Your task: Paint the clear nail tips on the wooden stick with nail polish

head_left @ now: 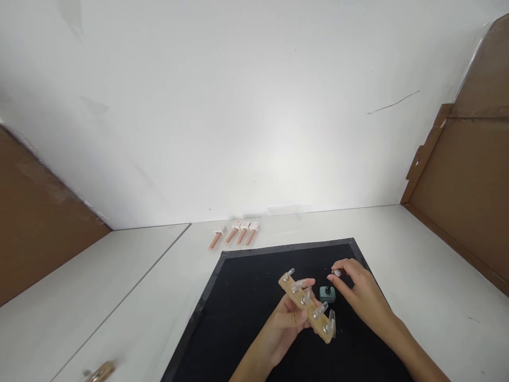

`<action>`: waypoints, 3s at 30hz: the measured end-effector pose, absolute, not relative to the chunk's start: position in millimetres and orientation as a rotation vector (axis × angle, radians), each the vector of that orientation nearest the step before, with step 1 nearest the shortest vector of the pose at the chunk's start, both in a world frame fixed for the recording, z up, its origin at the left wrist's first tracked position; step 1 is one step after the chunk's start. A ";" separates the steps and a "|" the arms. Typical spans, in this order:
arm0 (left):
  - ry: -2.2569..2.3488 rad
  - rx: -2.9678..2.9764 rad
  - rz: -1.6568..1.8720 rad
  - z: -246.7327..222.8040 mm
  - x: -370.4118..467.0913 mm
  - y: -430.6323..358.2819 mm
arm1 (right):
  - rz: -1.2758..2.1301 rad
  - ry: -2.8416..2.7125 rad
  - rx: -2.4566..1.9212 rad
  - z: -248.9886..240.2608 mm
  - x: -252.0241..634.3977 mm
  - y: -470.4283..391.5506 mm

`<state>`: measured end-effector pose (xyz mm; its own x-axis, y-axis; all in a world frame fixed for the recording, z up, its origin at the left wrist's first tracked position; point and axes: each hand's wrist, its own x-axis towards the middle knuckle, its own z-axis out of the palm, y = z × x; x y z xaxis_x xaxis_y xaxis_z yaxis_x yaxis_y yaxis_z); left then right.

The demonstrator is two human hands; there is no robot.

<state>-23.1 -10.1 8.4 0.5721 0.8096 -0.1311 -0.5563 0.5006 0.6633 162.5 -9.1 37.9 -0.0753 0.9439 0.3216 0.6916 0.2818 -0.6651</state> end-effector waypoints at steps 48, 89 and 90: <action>0.466 0.609 0.867 -0.1 -25.2 -5.6 | 1.043 -1.521 -1.120 51.9 164.6 -15.9; 0.681 0.643 0.894 9.9 -31.0 -10.4 | 1.151 -1.002 -1.145 50.7 154.8 -11.7; 0.673 0.652 0.886 8.9 -30.7 -10.6 | 1.133 -1.030 -1.151 48.7 153.4 -12.2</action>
